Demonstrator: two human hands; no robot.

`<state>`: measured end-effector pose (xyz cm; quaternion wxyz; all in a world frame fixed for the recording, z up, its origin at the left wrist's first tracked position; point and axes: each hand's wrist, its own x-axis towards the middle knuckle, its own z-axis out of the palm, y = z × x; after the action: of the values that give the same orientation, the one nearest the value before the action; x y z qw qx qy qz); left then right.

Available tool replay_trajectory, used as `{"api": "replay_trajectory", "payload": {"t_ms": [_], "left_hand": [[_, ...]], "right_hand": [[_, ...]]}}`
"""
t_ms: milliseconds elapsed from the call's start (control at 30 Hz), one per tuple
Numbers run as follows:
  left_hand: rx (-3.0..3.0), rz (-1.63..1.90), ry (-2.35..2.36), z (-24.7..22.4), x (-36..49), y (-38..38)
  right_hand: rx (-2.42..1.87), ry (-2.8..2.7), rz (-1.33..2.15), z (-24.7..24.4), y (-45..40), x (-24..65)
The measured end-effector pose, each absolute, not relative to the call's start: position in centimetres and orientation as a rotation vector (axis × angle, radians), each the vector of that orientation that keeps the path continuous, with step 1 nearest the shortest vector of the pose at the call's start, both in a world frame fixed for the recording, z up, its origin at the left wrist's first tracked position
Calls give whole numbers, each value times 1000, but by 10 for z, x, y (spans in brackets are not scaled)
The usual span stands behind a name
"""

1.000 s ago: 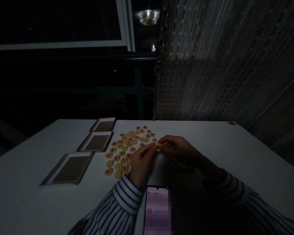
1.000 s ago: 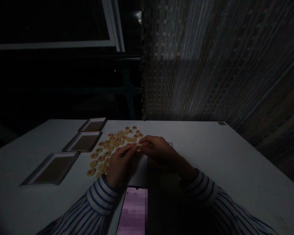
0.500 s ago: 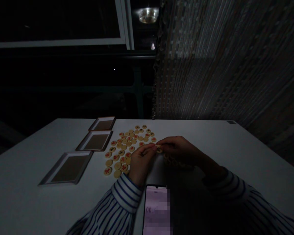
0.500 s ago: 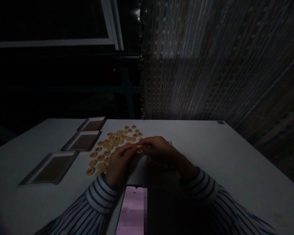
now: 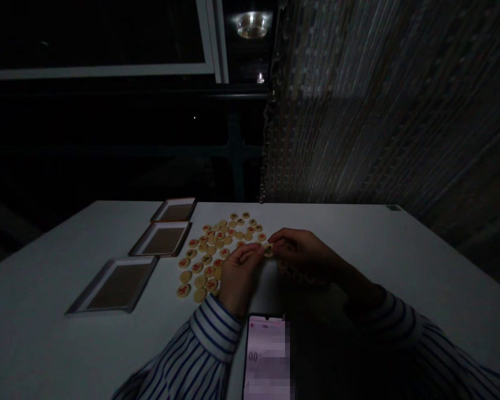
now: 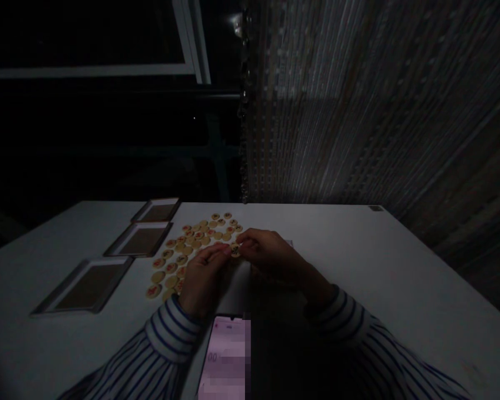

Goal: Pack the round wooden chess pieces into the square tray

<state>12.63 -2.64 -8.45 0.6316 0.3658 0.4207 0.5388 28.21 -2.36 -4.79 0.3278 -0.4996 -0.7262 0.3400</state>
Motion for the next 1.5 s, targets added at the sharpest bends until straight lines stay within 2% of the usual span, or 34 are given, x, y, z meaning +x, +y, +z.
{"api": "replay_trajectory", "payload": {"t_ms": [367,767,1267,1500], "left_hand": [[960,1153,915,-89,124,-26],[939,1223,898,-92,123,-24],[946,1249,951,-90,124,-24],[1245,1243,1102,-90,127,-28]], "right_hand": [[-1215,-2055,707,-51,-20,285],[-1217,-2341,166,-48,-22,282],[-1182,-2358,4,-49,-21,284],[-1308,-2300,-36,-46,-17,295]]}}
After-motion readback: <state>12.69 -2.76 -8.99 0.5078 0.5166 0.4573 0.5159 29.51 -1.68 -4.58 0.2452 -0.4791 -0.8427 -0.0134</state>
